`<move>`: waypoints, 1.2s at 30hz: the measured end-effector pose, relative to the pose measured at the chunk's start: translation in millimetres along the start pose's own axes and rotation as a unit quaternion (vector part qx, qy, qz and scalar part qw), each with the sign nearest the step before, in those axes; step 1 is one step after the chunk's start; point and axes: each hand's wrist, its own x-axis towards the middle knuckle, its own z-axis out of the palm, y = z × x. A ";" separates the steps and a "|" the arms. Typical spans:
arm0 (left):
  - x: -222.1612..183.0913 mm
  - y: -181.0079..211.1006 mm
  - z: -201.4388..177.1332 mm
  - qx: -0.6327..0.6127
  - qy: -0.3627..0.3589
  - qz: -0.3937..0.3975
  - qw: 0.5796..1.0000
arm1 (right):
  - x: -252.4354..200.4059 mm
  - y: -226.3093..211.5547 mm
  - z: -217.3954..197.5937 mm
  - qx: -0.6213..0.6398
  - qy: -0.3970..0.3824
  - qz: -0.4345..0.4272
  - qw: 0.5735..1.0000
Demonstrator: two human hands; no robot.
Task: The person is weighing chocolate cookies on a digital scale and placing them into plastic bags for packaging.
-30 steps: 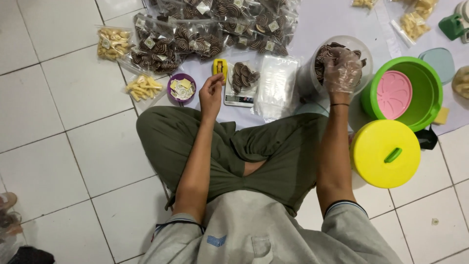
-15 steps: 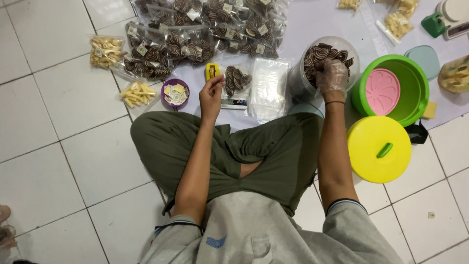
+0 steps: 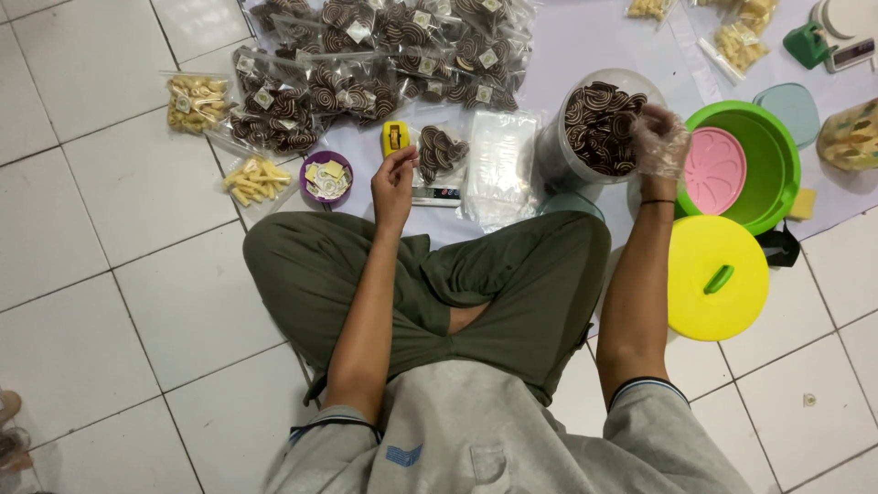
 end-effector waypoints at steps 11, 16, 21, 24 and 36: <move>0.1 -7.7 -4.5 0.000 0.003 -0.006 1.000 | -32.0 -30.2 93.9 0.079 -0.123 -0.059 0.987; -0.5 -9.5 -11.1 0.010 0.016 0.005 1.000 | -37.2 18.3 162.3 -0.087 -0.151 0.019 0.985; 2.9 -15.8 -20.6 0.011 0.024 0.002 1.000 | -14.8 69.1 215.4 -0.110 -0.193 0.163 0.961; 2.7 -10.2 -21.3 0.010 0.030 0.000 1.000 | -6.1 92.0 240.6 -0.135 -0.200 0.181 0.953; 2.8 -16.7 -19.6 0.003 0.016 -0.004 1.000 | -23.8 47.3 193.7 -0.112 -0.181 0.113 0.971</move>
